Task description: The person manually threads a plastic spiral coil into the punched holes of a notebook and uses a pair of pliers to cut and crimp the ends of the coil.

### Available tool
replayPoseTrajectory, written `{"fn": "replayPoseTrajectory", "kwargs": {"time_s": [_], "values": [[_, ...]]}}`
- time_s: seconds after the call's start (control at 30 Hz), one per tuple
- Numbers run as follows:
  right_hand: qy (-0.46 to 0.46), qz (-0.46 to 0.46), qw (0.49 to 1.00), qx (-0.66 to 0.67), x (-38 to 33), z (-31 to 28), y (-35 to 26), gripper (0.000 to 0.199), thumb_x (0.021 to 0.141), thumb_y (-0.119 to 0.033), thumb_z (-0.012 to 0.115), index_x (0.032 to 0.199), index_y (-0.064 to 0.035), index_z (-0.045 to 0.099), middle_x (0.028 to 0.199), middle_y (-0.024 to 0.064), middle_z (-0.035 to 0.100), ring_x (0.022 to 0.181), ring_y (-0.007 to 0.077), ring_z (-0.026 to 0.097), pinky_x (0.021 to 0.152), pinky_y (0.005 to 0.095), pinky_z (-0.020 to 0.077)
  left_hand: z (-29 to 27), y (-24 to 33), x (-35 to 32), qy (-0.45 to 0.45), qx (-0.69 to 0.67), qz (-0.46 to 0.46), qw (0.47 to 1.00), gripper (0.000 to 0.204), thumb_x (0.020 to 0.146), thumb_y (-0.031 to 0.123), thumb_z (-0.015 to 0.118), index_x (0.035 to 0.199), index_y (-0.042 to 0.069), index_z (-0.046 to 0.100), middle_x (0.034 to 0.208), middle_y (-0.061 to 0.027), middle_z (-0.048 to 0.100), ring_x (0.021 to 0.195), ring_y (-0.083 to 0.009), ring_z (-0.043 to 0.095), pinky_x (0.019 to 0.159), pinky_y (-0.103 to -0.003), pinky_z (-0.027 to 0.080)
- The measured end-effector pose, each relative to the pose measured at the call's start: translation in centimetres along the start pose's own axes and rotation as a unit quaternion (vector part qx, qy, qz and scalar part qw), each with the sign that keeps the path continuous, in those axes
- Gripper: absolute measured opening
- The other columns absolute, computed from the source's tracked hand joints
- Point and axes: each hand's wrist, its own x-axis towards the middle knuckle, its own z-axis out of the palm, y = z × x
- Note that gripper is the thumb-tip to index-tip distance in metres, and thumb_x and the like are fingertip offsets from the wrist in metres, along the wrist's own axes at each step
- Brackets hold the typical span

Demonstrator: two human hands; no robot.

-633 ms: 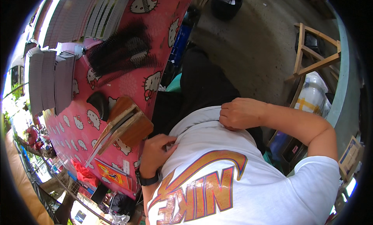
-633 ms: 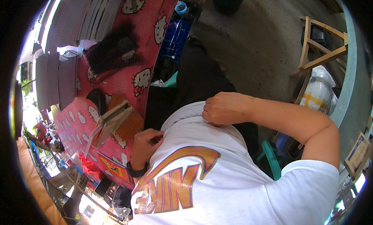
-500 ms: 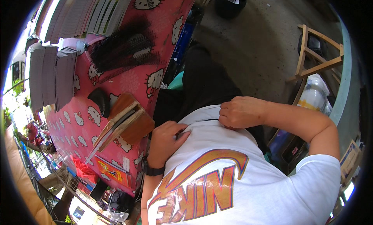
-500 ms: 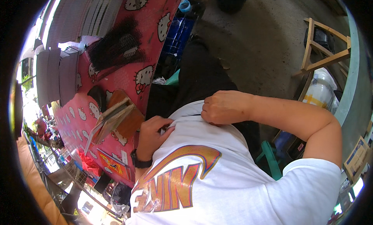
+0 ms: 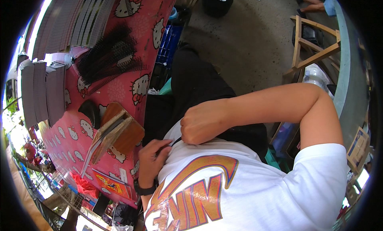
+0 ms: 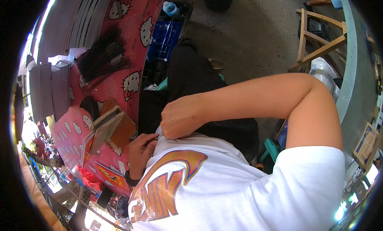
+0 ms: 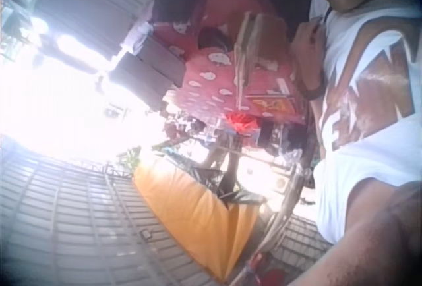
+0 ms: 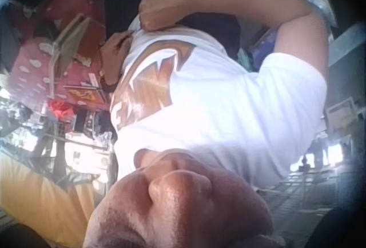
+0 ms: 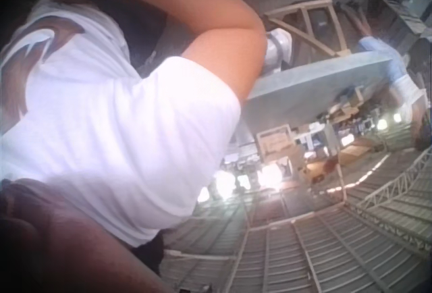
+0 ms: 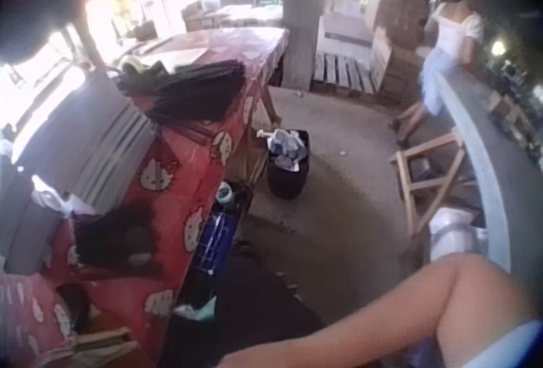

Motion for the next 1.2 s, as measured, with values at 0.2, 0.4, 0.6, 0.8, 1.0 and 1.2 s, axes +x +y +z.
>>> {"fn": "replayPoseTrajectory", "kwargs": {"time_s": [0.2,0.4,0.6,0.8,1.0,1.2], "values": [[-0.037,-0.051,0.998,0.001,3.6,-0.9,0.0,0.013,0.073,-0.011,0.058,0.073,-0.0005,0.066,0.074,0.0152,0.066,0.074,0.0298,0.066,0.063,0.0383,0.0526,-1.5,-3.7,-2.5,-0.088,-0.029,-0.028,0.995,0.018,0.076,0.003,0.065,0.093,0.000,0.068,0.078,-0.0090,0.062,0.067,-0.0175,0.059,0.060,-0.026,0.044],[-0.137,0.018,0.988,0.068,5.1,-2.3,0.6,0.022,0.080,-0.022,0.059,0.080,-0.0020,0.066,0.078,0.0159,0.066,0.076,0.0324,0.065,0.066,0.0410,0.0516,-0.9,-2.3,-2.2,-0.030,-0.057,-0.030,0.997,0.019,0.079,0.002,0.061,0.096,0.001,0.067,0.083,-0.0109,0.063,0.075,-0.0188,0.061,0.067,-0.026,0.045],[0.036,0.134,0.975,0.176,1.2,-6.4,3.6,0.027,0.083,-0.028,0.061,0.087,-0.0014,0.061,0.082,0.0152,0.064,0.079,0.0311,0.063,0.066,0.0391,0.0484,0.4,-3.4,-1.0,-0.026,-0.086,-0.035,0.995,0.019,0.081,0.002,0.060,0.098,0.002,0.068,0.086,-0.0107,0.064,0.078,-0.0179,0.061,0.070,-0.026,0.046],[0.203,0.255,0.925,0.193,-6.5,-9.1,3.8,0.018,0.085,-0.019,0.063,0.089,-0.0012,0.062,0.078,0.0093,0.063,0.074,0.0189,0.062,0.064,0.0286,0.0470,-0.4,-3.5,-0.3,-0.056,-0.063,-0.027,0.996,0.019,0.081,0.001,0.060,0.097,0.002,0.068,0.087,-0.0103,0.064,0.079,-0.0176,0.061,0.070,-0.027,0.046],[0.029,0.447,0.859,0.248,-14.3,-0.9,8.0,0.021,0.080,-0.021,0.065,0.090,-0.0020,0.064,0.077,0.0076,0.063,0.074,0.0160,0.060,0.070,0.0320,0.0477,-2.0,-3.6,0.2,-0.066,0.014,-0.001,0.998,0.012,0.080,0.003,0.062,0.091,0.003,0.068,0.083,-0.0104,0.064,0.079,-0.0205,0.063,0.070,-0.030,0.048],[0.154,0.511,0.706,0.466,-19.0,14.2,10.3,0.014,0.075,-0.012,0.064,0.069,-0.0010,0.059,0.061,0.0078,0.060,0.056,0.0144,0.060,0.049,0.0312,0.0476,-3.1,-4.0,1.0,-0.096,0.044,0.012,0.994,0.011,0.082,0.012,0.062,0.086,0.003,0.066,0.080,-0.0110,0.061,0.074,-0.0243,0.060,0.067,-0.032,0.047]]}}
